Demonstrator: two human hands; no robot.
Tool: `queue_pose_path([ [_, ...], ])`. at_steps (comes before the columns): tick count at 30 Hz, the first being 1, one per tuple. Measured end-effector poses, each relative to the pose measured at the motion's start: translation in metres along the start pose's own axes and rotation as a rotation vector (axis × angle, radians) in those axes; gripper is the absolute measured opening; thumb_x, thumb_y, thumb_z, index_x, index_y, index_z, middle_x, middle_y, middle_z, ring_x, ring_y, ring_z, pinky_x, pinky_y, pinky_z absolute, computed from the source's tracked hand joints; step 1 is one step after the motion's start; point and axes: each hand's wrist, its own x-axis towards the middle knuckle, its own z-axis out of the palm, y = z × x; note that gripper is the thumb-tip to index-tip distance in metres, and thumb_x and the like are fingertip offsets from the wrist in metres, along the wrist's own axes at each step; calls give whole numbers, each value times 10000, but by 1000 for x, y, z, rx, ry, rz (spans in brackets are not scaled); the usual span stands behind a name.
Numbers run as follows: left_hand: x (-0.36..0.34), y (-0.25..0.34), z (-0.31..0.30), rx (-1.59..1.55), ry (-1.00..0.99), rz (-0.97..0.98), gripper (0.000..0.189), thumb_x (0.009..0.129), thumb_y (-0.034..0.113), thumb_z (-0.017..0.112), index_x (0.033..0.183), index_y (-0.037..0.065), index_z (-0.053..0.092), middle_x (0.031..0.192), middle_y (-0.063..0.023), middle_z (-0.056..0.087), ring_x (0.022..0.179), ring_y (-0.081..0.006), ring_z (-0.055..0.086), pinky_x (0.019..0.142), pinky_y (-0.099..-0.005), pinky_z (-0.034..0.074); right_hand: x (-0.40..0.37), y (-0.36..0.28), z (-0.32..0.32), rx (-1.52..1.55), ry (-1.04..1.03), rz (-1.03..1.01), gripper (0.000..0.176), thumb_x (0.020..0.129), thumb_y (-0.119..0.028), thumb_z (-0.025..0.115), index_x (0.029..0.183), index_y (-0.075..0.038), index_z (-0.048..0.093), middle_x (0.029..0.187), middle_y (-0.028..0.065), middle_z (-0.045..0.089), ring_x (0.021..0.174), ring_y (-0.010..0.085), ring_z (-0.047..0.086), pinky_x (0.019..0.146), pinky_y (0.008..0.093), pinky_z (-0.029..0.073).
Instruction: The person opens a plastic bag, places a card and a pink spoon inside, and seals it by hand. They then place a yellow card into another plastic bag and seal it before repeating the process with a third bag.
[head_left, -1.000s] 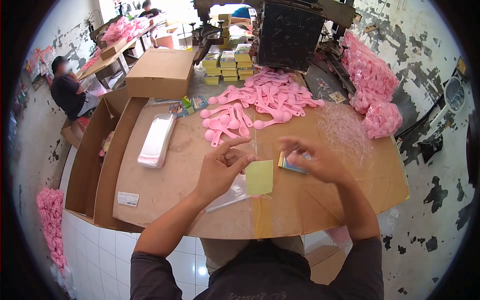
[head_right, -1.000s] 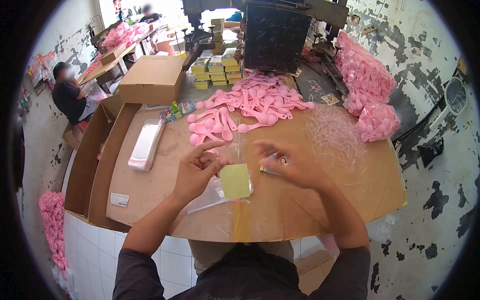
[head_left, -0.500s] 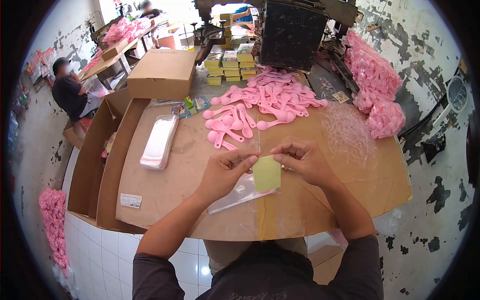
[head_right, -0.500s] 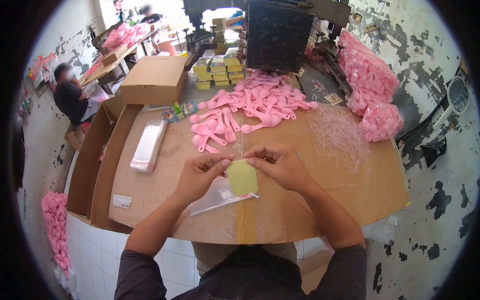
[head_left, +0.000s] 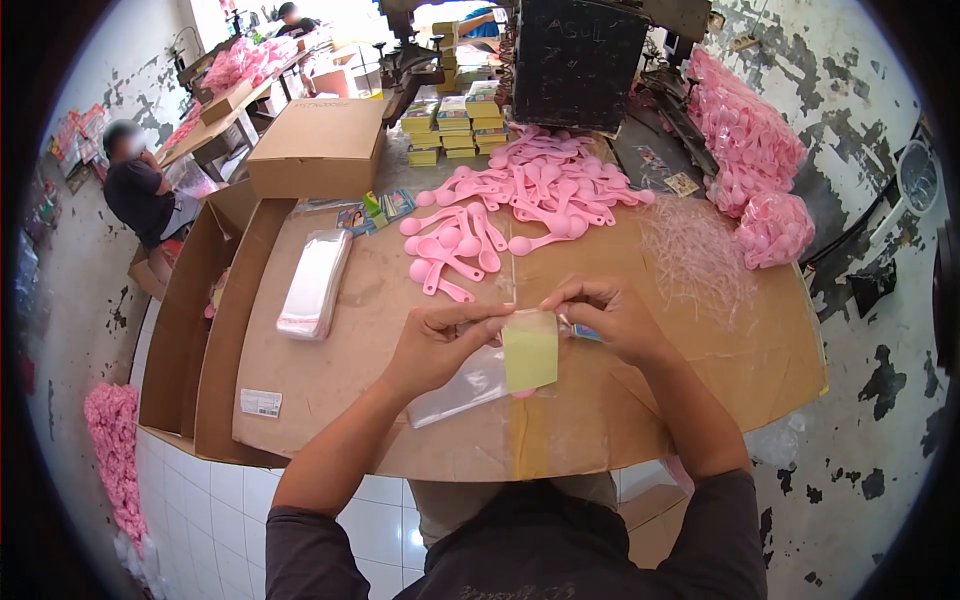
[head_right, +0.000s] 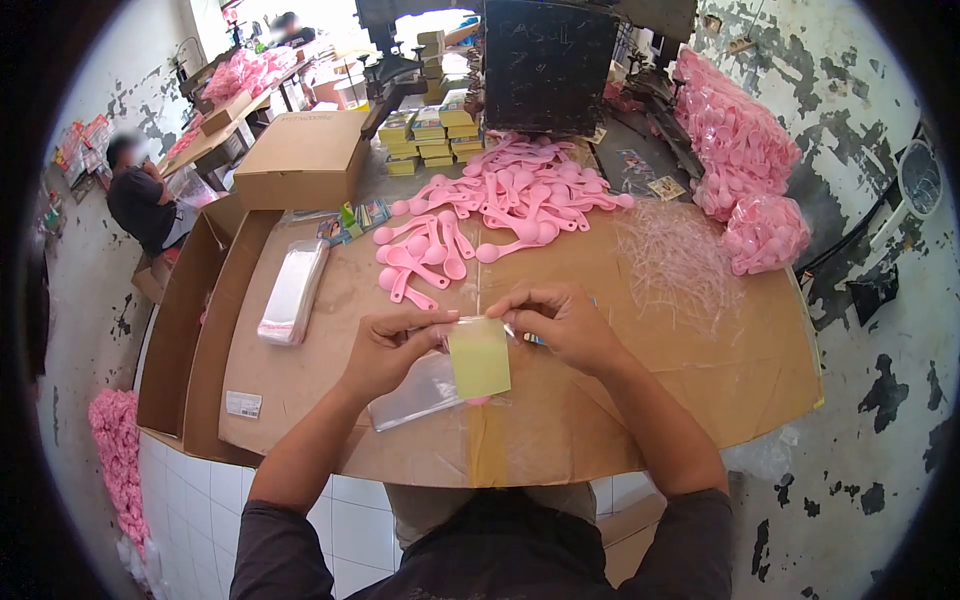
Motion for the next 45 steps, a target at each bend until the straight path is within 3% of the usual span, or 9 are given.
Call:
queue_pose_path([
  [4, 0, -2, -3, -238, 4, -48, 246, 1026, 119, 655, 1177, -55, 740, 1116, -137, 764, 981, -157, 721, 890, -311, 604, -1, -3, -1, 92, -16, 52, 156, 977, -60, 670, 1070, 15, 771, 935, 34, 720, 785, 74, 641, 701, 238, 518],
  [21, 6, -1, -1, -26, -27, -131, 269, 1040, 107, 637, 1275, -7, 702, 1088, -68, 754, 990, -123, 706, 859, -291, 599, -1, 4, 6, 124, 42, -18, 280, 989, -57, 687, 1259, 15, 676, 1039, 28, 718, 908, 84, 655, 765, 254, 531],
  [28, 8, 10, -1, -143, 49, -51, 393, 1038, 105, 638, 1411, -3, 576, 1227, -77, 700, 1100, -148, 682, 958, -309, 571, -3, 2, 3, 3, -197, 25, 326, 995, -18, 655, 1317, 26, 627, 1097, 55, 712, 970, 98, 666, 860, 272, 545],
  [31, 5, 10, 4, -153, 1, -20, 416, 1030, 100, 648, 1411, -20, 530, 1203, -58, 682, 1064, -145, 682, 918, -287, 559, 0, -10, 6, 20, -156, 27, 315, 998, -13, 648, 1309, 28, 632, 1092, 57, 715, 975, 104, 671, 860, 274, 546],
  [35, 7, 16, -25, -62, -71, -207, 335, 991, 138, 718, 1268, -14, 607, 1040, -42, 705, 960, -115, 689, 797, -281, 582, 2, -30, 1, 58, -70, -10, 314, 992, -40, 660, 1301, 14, 645, 1070, 62, 722, 969, 129, 686, 863, 285, 547],
  [37, 9, 10, -53, -51, 291, 14, 272, 1021, 154, 662, 1245, 5, 626, 1119, -45, 702, 942, -107, 701, 720, -264, 595, 2, -29, -18, -132, -19, -38, 335, 980, -71, 680, 1306, 1, 647, 1075, 72, 726, 963, 146, 693, 873, 298, 545],
  [40, 14, 36, -94, -318, 846, 389, 509, 1095, 393, 498, 1448, 26, 505, 1491, -144, 557, 1390, -237, 535, 1103, -389, 492, -1, -16, -49, -510, 49, -36, 370, 955, -122, 711, 1304, -15, 651, 1109, 99, 723, 966, 172, 697, 884, 323, 543],
  [43, 16, 51, -105, -417, 1028, 582, 582, 1083, 410, 525, 1486, -4, 454, 1558, -190, 483, 1470, -291, 450, 1154, -407, 459, -8, 2, -64, -622, 92, -11, 386, 933, -160, 729, 1283, -12, 665, 1159, 133, 702, 1016, 212, 689, 890, 357, 544],
  [45, 17, 34, -110, -438, 952, 512, 531, 1082, 354, 546, 1468, -5, 483, 1500, -169, 544, 1395, -277, 532, 1091, -378, 493, -12, 18, -68, -765, 119, -90, 387, 926, -181, 733, 1263, 1, 675, 1183, 153, 682, 1060, 247, 675, 899, 378, 538],
])
